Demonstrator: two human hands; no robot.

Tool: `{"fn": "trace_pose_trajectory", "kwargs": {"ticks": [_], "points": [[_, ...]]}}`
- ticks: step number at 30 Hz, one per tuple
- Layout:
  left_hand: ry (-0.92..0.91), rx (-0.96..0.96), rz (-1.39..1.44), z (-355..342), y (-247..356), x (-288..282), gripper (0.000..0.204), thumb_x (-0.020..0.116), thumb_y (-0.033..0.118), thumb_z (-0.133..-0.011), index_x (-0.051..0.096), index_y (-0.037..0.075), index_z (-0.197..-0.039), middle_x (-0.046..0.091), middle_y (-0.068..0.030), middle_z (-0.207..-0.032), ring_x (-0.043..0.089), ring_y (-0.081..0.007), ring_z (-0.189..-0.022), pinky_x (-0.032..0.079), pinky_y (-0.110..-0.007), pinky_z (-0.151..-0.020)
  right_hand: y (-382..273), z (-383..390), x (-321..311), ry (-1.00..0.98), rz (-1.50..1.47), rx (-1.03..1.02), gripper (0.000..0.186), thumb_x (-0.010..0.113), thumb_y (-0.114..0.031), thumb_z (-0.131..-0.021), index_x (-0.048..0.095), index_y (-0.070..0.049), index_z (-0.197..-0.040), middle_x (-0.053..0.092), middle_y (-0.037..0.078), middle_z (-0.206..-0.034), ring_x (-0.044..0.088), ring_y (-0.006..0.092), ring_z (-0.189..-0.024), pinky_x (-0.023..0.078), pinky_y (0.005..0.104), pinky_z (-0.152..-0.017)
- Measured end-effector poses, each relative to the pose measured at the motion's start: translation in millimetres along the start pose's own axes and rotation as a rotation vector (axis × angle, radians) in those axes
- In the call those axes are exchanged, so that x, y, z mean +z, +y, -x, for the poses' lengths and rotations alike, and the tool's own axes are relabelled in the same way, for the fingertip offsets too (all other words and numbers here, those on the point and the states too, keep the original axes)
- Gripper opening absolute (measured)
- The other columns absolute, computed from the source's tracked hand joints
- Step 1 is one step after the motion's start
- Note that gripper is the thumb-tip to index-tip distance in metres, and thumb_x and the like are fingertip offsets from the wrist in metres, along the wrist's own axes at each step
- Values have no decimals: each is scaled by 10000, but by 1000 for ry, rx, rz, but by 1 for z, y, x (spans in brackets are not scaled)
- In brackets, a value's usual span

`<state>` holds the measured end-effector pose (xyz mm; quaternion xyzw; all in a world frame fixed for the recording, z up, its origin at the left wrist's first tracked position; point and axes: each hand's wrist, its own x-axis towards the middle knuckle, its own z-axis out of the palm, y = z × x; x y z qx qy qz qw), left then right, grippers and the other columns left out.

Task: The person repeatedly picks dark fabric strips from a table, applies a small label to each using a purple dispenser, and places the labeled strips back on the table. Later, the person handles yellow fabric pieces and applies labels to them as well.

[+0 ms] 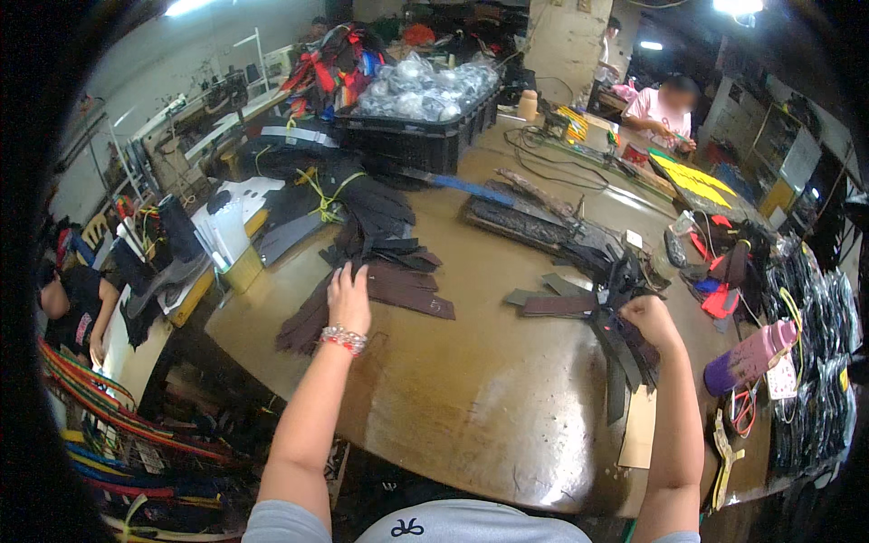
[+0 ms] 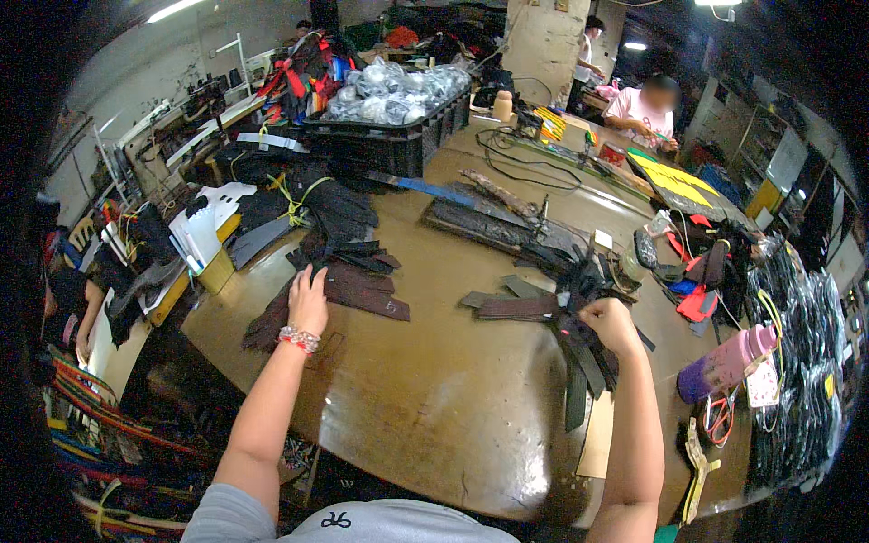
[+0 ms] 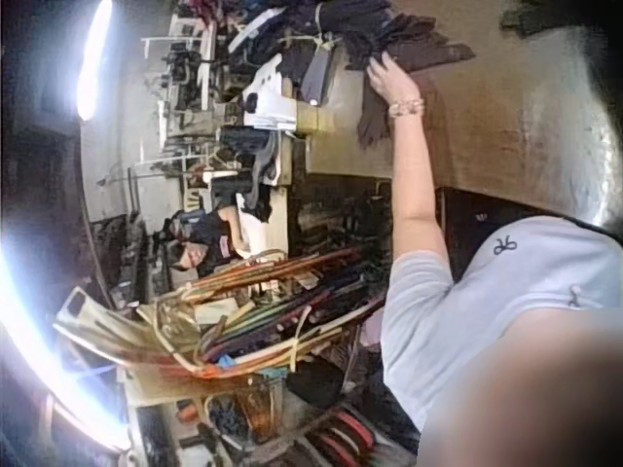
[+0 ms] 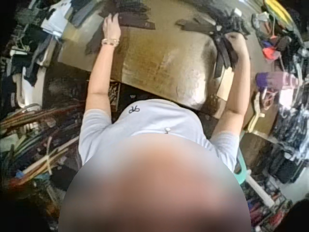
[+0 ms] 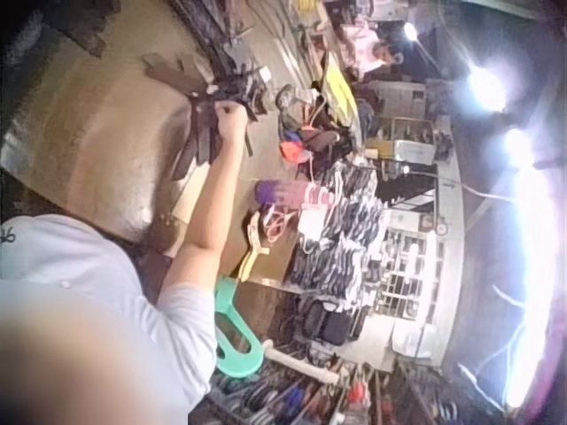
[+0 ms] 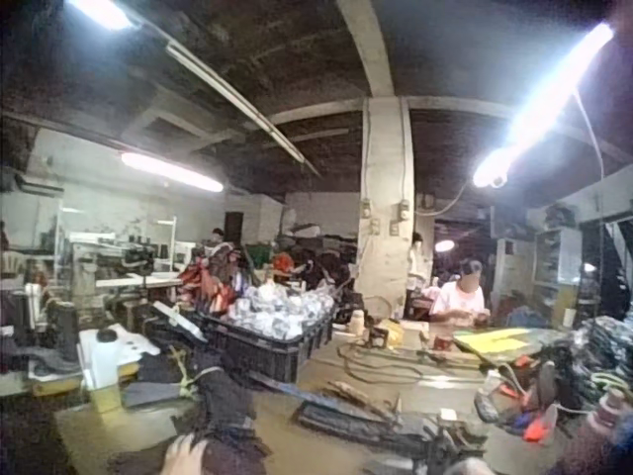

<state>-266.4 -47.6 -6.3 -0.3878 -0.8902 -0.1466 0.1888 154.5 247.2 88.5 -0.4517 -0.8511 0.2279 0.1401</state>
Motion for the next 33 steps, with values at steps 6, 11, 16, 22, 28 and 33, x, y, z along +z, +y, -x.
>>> {"fn": "trace_pose_trajectory", "kwargs": {"ticks": [6, 11, 16, 22, 28, 33], "points": [[24, 172, 106, 5, -47, 5, 464, 713, 129, -762, 583, 110, -1207, 630, -112, -1092, 586, -315, -988, 481, -434, -878, 63, 91, -1, 599, 43, 103, 103, 642, -98, -867, 675, -30, -937, 642, 133, -942, 636, 207, -791, 485, 299, -722], [-195, 152, 683, 10, 21, 0, 369, 647, -7, -745, 586, -8, -1109, 633, -172, -1071, 629, -325, -1022, 510, -404, -885, 129, 208, -57, 649, -88, 338, 180, 641, -120, -897, 673, 25, -999, 666, 61, -773, 580, 92, -669, 449, 249, -569], [-292, 597, 714, 75, 134, -20, 265, 655, 32, -742, 615, 45, -1004, 595, -133, -990, 573, -304, -942, 459, -409, -861, 185, 299, -132, 1034, -882, 231, 283, 666, -176, -911, 622, -4, -1131, 599, -18, -736, 513, 33, -561, 419, 166, -482], [-599, 922, 760, 142, 217, -68, 225, 708, 94, -743, 646, 75, -959, 623, -93, -1011, 552, -295, -1016, 443, -402, -909, 281, 274, -100, 993, -689, 816, 376, 729, -190, -861, 561, -40, -1161, 595, 24, -725, 564, 106, -532, 426, 207, -430], [-690, 653, 866, 144, 215, -66, 174, 684, 59, -816, 639, 27, -981, 591, -106, -957, 619, -226, -779, 521, -321, -740, 322, 268, -87, 1006, -560, 798, 414, 708, -123, -852, 495, -21, -1193, 612, 61, -747, 565, 128, -533, 445, 255, -429], [-777, 501, 1010, 144, 206, -57, 216, 674, 102, -847, 629, 41, -1050, 557, -91, -979, 640, -191, -791, 539, -311, -705, 194, 235, -49, 1161, -692, 279, 245, 594, -111, -940, 596, -29, -1171, 660, 51, -947, 591, 83, -674, 470, 202, -515]]}}
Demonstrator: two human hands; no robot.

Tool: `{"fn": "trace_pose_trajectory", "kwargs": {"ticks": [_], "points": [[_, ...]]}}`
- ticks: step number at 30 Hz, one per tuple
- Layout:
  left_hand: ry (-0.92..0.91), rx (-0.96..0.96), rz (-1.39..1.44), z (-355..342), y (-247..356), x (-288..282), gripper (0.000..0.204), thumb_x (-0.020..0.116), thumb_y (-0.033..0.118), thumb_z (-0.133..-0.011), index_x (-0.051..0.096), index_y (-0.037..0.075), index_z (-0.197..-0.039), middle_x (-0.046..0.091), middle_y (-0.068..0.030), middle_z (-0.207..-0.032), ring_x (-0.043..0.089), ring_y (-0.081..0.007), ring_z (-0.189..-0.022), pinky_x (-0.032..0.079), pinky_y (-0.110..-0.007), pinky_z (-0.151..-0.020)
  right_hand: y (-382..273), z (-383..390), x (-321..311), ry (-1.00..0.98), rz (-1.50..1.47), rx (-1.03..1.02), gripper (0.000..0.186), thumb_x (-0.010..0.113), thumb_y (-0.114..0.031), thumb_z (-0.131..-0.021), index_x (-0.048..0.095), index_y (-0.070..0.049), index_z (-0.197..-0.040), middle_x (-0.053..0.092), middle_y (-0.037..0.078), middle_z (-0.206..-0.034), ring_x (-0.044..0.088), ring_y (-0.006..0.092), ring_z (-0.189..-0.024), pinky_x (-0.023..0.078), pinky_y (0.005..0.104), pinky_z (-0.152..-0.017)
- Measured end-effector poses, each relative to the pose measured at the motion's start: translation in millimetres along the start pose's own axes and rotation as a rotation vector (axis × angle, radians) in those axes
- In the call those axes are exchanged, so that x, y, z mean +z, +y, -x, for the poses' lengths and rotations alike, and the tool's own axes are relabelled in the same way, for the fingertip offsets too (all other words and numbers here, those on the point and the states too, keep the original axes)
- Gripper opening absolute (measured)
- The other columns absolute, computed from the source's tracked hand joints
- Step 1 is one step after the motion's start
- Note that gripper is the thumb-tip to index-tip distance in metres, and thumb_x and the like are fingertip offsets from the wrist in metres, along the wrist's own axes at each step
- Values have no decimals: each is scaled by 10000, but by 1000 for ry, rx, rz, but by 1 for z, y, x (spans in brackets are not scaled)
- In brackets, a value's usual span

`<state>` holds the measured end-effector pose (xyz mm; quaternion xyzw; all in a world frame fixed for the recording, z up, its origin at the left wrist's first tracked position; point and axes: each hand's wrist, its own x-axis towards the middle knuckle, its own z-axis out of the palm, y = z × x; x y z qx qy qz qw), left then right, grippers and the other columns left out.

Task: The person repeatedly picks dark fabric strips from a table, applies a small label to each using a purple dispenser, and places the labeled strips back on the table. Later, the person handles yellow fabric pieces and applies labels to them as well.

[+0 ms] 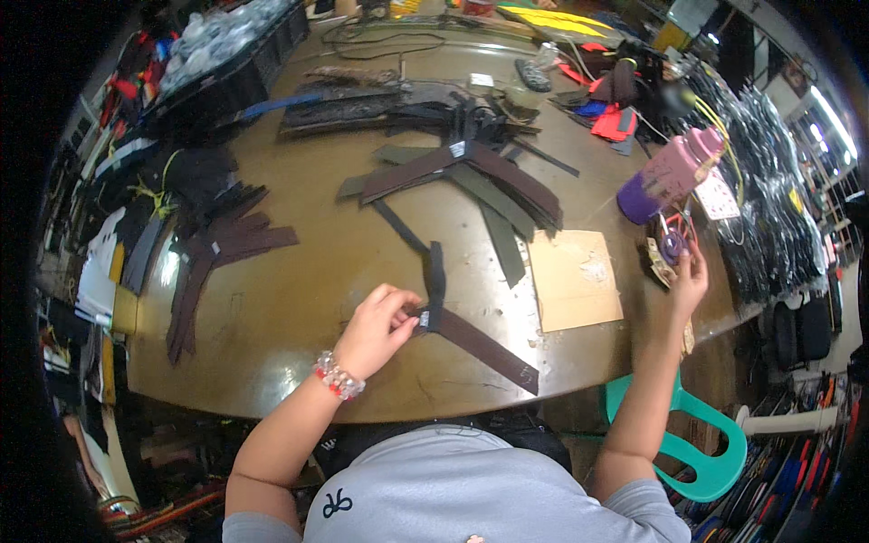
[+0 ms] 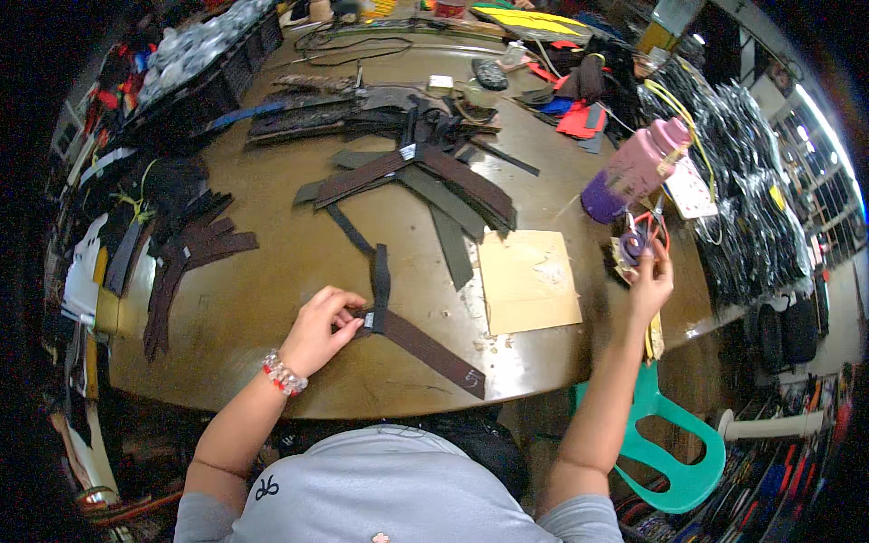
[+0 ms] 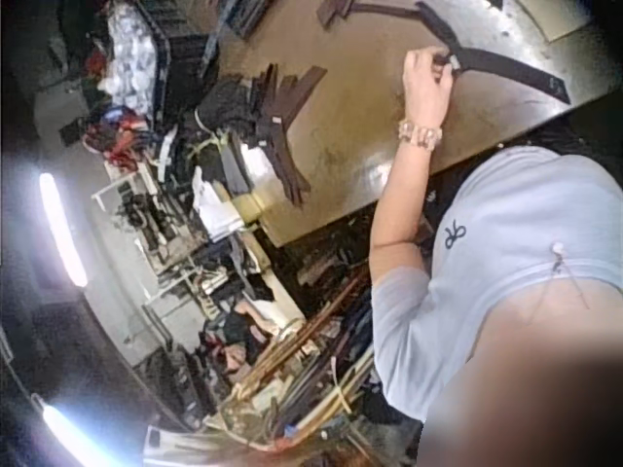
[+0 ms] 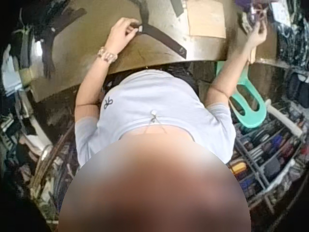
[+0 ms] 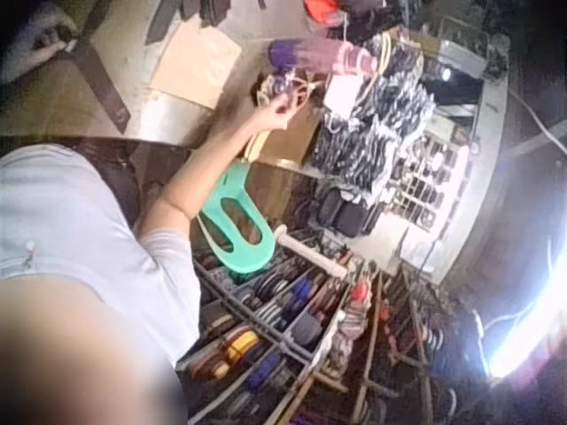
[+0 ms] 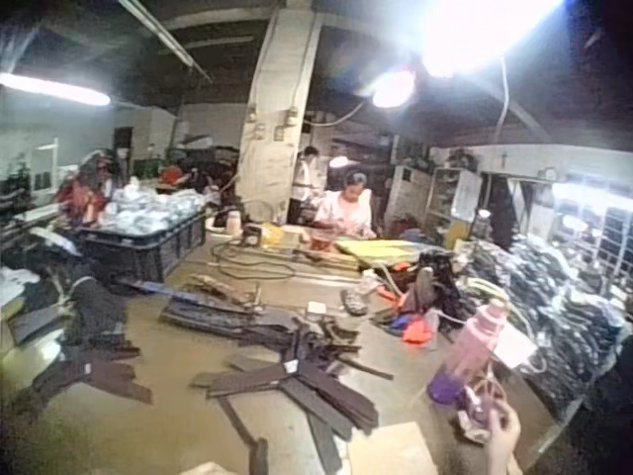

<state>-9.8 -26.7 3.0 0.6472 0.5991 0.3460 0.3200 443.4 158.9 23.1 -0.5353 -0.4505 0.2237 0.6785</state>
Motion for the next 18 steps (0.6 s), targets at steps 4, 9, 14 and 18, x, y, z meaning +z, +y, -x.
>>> {"fn": "trace_pose_trajectory", "kwargs": {"ticks": [4, 9, 14, 18], "points": [[38, 92, -216, -9, 3, 7, 272, 704, 180, -833, 636, 64, -1069, 559, -79, -990, 642, -208, -784, 531, -334, -701, -47, 143, 102, -502, -148, 151, 195, 597, -153, -948, 671, -42, -1090, 676, 48, -969, 614, 89, -757, 508, 232, -601], [59, 167, -398, -22, 0, 20, 184, 656, 228, -853, 585, 69, -914, 547, -114, -954, 611, -315, -821, 515, -408, -676, -53, 247, 158, -582, -57, 406, 158, 635, -54, -886, 682, 13, -1022, 641, -2, -792, 528, 23, -651, 452, 183, -598], [180, 110, -198, -23, -14, 21, 96, 582, 98, -899, 548, 10, -880, 539, -156, -883, 578, -348, -786, 487, -418, -702, -42, 260, 157, -646, 34, 229, 135, 657, -25, -827, 690, 36, -943, 679, 53, -795, 593, 58, -674, 484, 212, -603], [175, 118, -169, -22, -17, 21, 90, 585, 90, -897, 544, 9, -895, 532, -152, -895, 574, -347, -802, 484, -420, -714, -39, 262, 158, -660, 82, 138, 135, 665, -27, -810, 695, 35, -927, 686, 73, -796, 602, 65, -678, 485, 226, -602]]}}
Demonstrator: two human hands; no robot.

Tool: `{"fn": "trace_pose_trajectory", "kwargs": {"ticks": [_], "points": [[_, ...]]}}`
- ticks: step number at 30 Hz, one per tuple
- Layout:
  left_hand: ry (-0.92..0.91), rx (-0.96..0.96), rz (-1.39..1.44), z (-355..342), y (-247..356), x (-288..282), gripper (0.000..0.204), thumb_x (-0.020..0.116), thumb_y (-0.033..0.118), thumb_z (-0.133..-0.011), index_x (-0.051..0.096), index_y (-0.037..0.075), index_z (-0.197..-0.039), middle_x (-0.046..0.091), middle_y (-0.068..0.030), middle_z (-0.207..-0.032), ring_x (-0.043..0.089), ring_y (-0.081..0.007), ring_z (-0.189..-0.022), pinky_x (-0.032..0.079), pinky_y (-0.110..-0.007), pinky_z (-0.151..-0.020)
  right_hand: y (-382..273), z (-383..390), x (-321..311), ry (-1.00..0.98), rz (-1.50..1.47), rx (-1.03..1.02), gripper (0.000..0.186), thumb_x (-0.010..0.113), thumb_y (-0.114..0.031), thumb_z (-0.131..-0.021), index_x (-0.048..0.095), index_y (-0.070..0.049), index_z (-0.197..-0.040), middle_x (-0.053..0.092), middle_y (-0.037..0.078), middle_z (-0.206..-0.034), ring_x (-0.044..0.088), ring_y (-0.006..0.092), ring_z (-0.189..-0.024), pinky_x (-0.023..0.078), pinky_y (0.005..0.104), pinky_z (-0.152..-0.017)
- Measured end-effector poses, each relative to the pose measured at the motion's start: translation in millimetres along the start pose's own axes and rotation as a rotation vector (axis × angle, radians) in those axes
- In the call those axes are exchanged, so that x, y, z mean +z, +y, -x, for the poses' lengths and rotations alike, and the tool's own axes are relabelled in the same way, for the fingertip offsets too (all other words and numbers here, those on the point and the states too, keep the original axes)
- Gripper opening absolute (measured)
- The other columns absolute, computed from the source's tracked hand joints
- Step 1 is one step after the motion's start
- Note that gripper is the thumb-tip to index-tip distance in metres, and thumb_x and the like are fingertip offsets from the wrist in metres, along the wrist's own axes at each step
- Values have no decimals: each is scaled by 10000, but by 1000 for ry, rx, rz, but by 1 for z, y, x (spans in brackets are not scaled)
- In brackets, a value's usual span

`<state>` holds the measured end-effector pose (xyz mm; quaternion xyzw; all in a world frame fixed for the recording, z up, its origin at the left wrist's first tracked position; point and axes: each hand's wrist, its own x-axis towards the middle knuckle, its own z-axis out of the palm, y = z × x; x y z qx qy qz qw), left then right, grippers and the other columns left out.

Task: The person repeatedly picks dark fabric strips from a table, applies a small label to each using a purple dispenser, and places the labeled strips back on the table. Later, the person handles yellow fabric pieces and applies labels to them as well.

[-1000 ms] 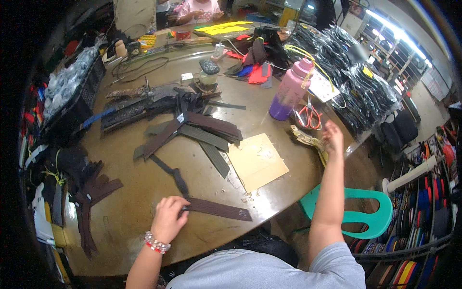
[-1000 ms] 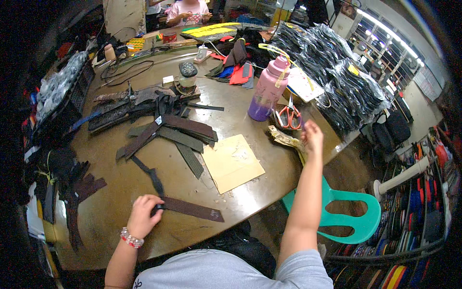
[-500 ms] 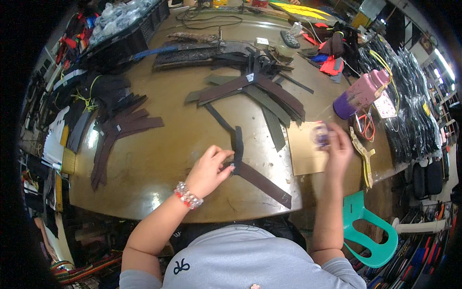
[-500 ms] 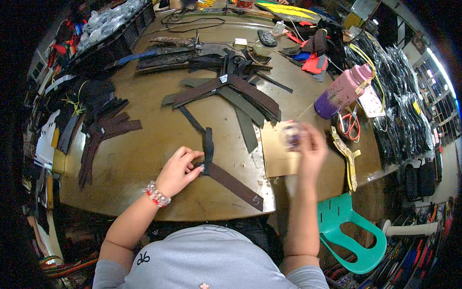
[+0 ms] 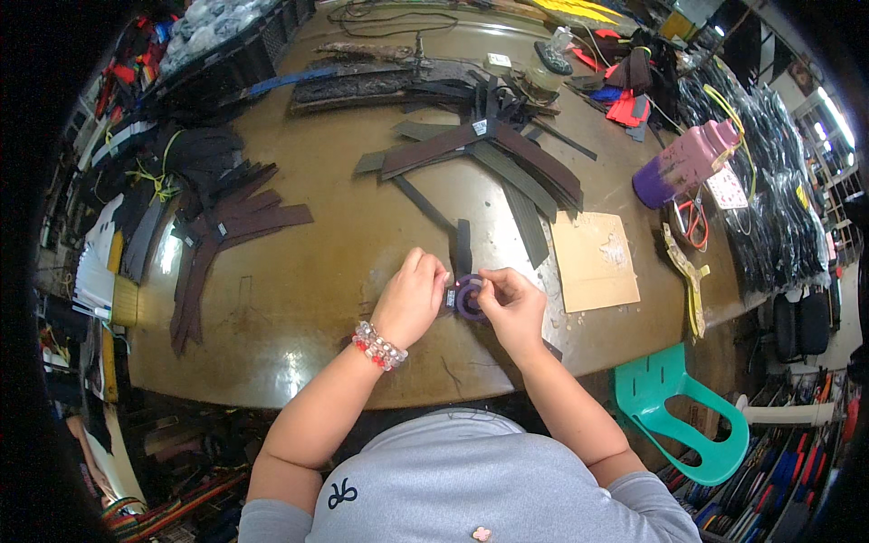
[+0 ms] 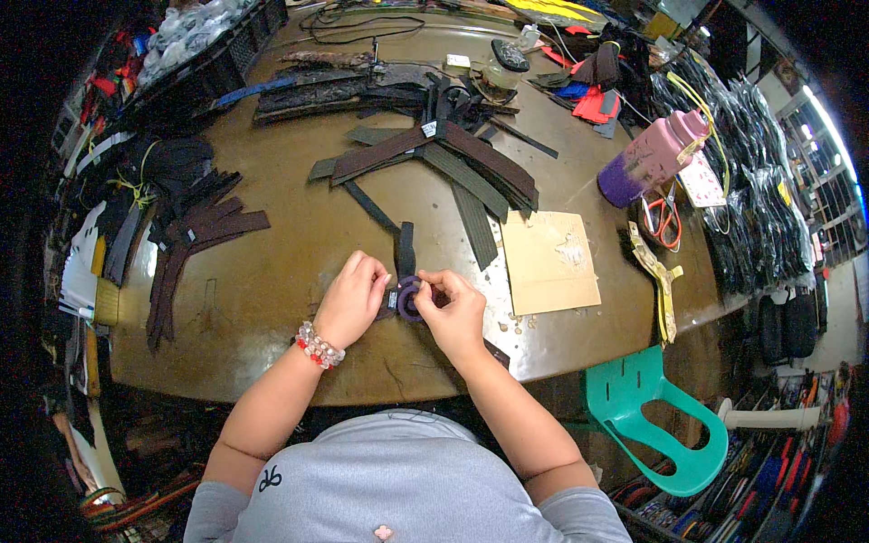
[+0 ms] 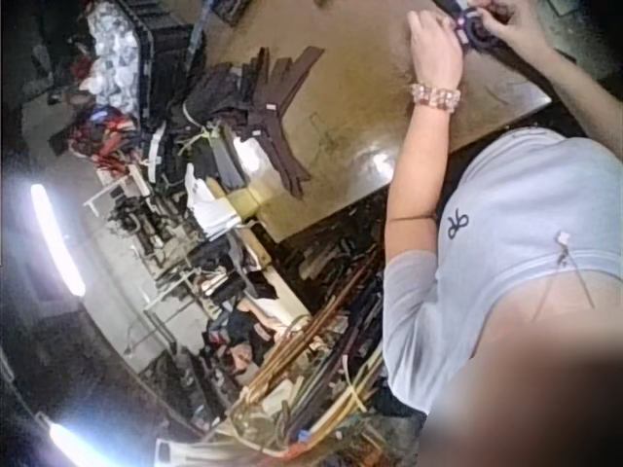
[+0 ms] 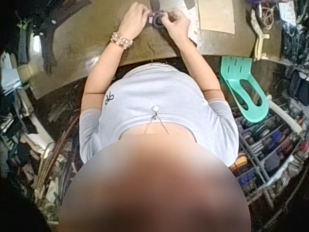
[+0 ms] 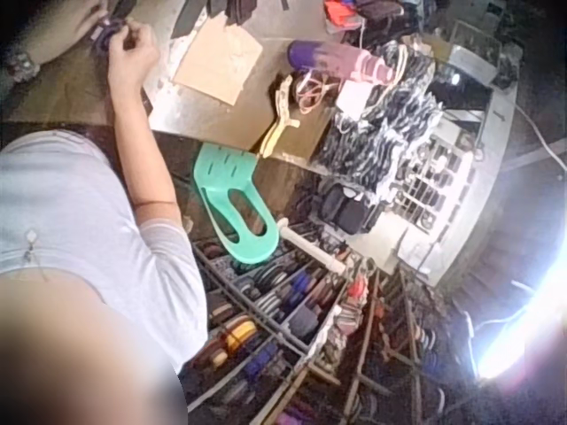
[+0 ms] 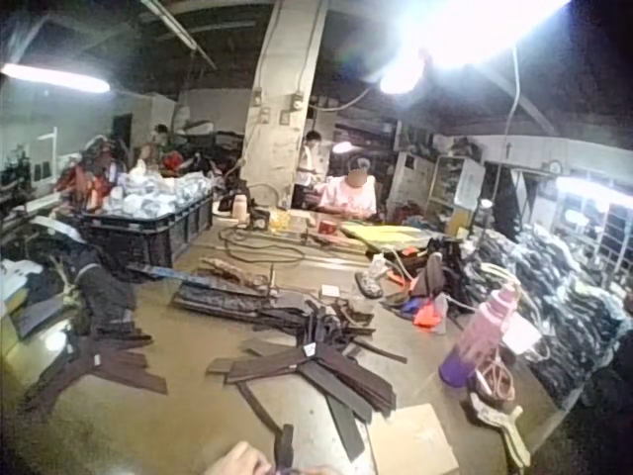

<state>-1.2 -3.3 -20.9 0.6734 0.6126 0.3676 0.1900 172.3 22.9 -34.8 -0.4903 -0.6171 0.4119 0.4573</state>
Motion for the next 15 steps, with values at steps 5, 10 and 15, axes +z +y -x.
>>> {"fn": "trace_pose_trajectory", "kwargs": {"ticks": [5, 10, 15], "points": [[151, 37, -87, 0, 3, -8, 83, 592, 81, -892, 562, 15, -932, 537, -149, -915, 588, -337, -816, 494, -408, -721, -2, -1, -1, -4, -28, 96, 123, 661, -25, -814, 690, 34, -918, 665, 50, -769, 575, 50, -653, 469, 215, -587], [-51, 73, 12, 1, 8, -10, 95, 602, 94, -875, 585, 47, -956, 549, -148, -925, 591, -351, -850, 501, -424, -756, -7, -3, -6, 40, -86, 78, 93, 617, 3, -857, 650, 45, -933, 656, 39, -792, 584, 54, -670, 470, 201, -602], [-60, 119, -116, 2, 3, 3, 90, 582, 98, -887, 561, 11, -896, 537, -166, -889, 578, -362, -829, 493, -430, -746, -9, -2, -4, -60, 13, 86, 107, 606, 9, -869, 643, 52, -959, 666, 51, -813, 603, 63, -687, 475, 201, -615]]}}
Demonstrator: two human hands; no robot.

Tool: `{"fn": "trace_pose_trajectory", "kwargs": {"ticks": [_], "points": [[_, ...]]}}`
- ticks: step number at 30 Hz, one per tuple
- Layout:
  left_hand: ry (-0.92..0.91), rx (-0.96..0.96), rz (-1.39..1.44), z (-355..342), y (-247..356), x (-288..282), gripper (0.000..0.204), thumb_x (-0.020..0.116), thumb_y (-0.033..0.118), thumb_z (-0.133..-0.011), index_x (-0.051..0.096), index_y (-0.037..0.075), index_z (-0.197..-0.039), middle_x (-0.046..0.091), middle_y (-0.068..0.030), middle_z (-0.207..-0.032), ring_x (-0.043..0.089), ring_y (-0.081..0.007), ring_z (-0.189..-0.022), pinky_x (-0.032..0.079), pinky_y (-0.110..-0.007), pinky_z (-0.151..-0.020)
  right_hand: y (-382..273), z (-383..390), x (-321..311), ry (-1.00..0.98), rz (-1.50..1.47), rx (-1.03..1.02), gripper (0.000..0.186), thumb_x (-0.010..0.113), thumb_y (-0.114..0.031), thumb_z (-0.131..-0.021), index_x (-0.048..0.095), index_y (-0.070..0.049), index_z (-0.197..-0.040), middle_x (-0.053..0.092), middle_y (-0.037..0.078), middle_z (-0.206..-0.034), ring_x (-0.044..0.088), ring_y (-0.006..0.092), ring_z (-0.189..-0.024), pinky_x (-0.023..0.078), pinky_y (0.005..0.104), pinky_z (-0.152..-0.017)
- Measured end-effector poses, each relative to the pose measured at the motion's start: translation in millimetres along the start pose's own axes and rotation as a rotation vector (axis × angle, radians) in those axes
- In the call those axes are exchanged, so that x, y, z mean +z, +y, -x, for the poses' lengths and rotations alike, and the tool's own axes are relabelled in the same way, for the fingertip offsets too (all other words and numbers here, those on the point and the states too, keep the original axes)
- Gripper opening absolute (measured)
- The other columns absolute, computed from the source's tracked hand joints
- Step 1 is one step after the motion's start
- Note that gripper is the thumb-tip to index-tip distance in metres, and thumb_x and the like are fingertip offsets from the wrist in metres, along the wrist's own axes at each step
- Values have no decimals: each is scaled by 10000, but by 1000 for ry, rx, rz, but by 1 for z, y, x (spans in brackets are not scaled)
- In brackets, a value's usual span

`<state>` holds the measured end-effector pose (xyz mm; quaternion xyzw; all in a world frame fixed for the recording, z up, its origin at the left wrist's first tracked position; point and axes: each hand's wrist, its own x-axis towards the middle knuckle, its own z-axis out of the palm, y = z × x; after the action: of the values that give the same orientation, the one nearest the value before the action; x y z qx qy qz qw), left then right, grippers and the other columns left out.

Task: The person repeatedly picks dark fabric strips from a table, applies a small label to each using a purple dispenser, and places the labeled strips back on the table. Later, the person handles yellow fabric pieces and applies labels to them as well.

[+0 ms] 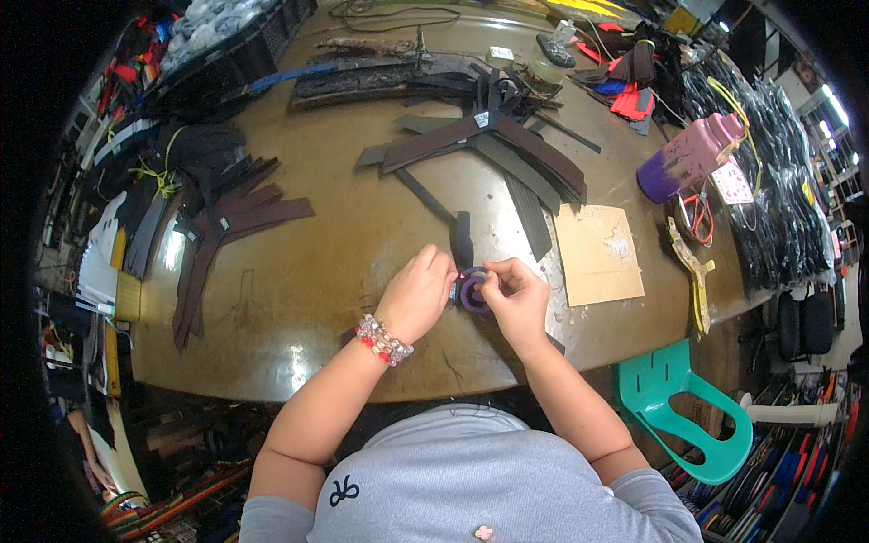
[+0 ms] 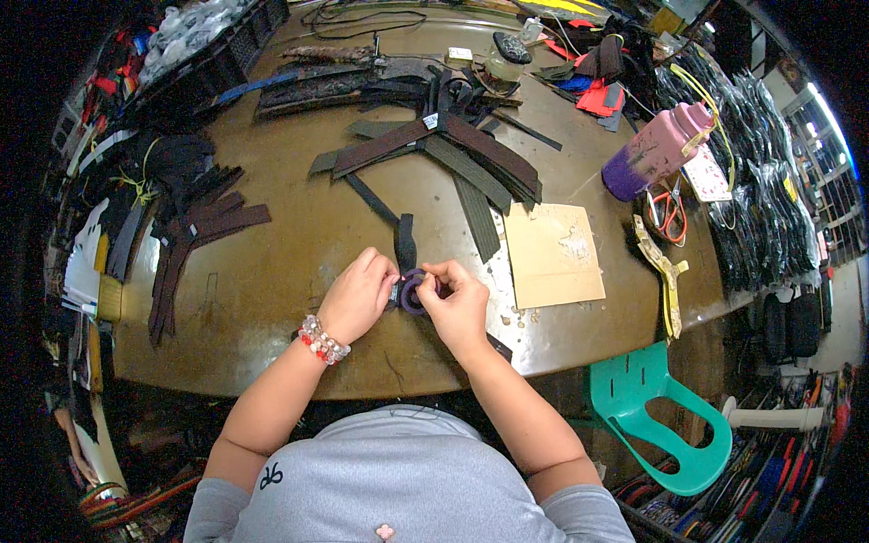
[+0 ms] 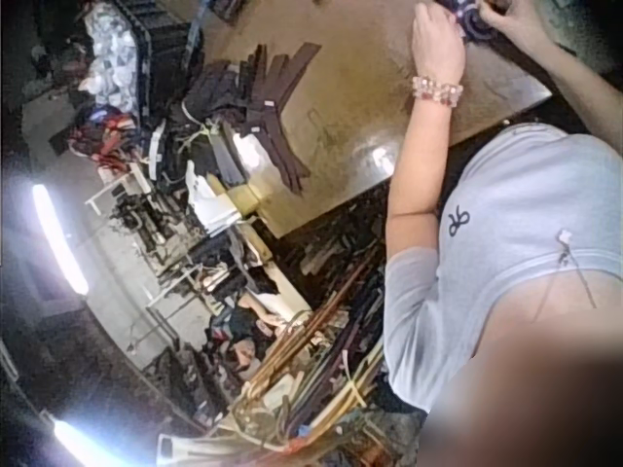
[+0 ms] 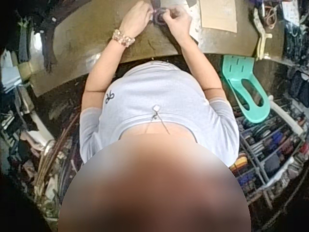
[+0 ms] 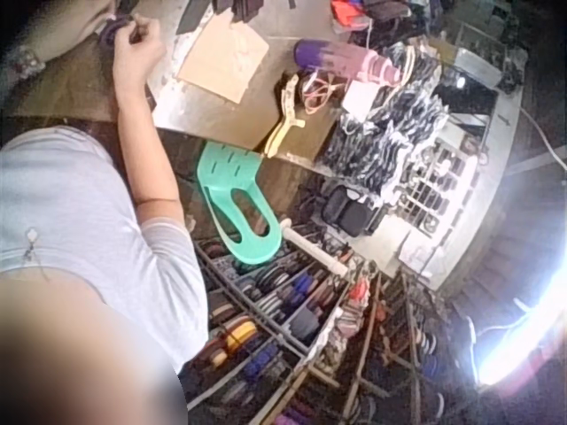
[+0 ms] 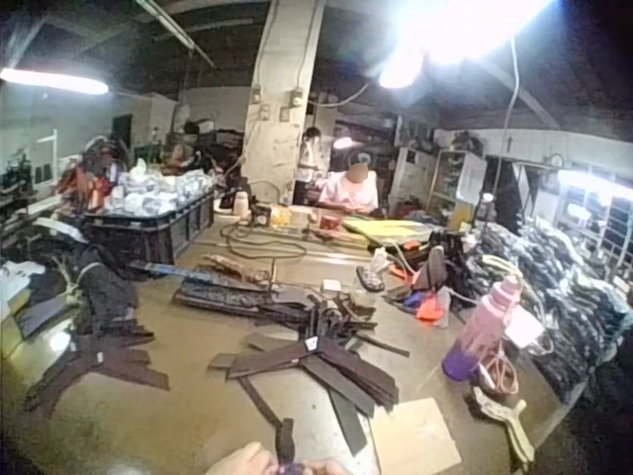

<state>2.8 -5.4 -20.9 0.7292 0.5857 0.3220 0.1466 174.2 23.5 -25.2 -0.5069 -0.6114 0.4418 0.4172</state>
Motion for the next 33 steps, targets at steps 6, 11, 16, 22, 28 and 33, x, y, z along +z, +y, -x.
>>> {"fn": "trace_pose_trajectory", "kwargs": {"ticks": [6, 11, 16, 22, 28, 33], "points": [[-34, -55, 67, -2, -4, 1, 68, 564, 71, -894, 539, 8, -901, 519, -168, -913, 552, -363, -835, 478, -420, -752, 7, 1, 3, -2, 97, -54, 120, 626, -16, -851, 662, 43, -950, 650, 35, -760, 577, 55, -663, 460, 204, -593], [262, -105, -48, -8, 1, -27, 127, 544, 11, -863, 559, -5, -989, 533, -180, -999, 567, -358, -940, 478, -413, -835, 3, -12, -4, 101, -246, 126, 118, 615, -49, -868, 680, 24, -934, 591, -28, -712, 489, 30, -612, 401, 187, -559], [-91, 126, -49, 23, 23, -19, 185, 672, 70, -798, 626, -30, -946, 581, -158, -1094, 589, -306, -996, 502, -358, -871, -6, -15, -19, 31, -597, 277, 102, 585, -33, -908, 647, 31, -958, 625, 6, -769, 597, 63, -644, 461, 181, -577], [3, 221, -269, 32, 26, -4, 159, 659, 23, -768, 584, -32, -898, 568, -129, -1039, 593, -300, -949, 509, -362, -830, 3, 14, -8, -44, -174, 27, 98, 628, -14, -848, 670, 41, -916, 655, 40, -742, 620, 72, -654, 484, 219, -580], [55, 115, -49, 32, 19, -8, 147, 649, 2, -759, 565, -25, -877, 555, -132, -1012, 610, -299, -881, 521, -373, -768, 4, 21, -8, -72, 125, -169, 129, 683, -15, -764, 687, 16, -889, 668, 111, -750, 625, 130, -626, 500, 247, -585], [14, 35, 28, 29, 20, -12, 117, 636, 8, -798, 562, -11, -886, 558, -119, -1008, 627, -266, -903, 535, -354, -727, -9, 23, -8, -117, 140, -257, 113, 656, -1, -830, 680, 19, -938, 676, 56, -819, 612, 71, -710, 500, 212, -634]]}}
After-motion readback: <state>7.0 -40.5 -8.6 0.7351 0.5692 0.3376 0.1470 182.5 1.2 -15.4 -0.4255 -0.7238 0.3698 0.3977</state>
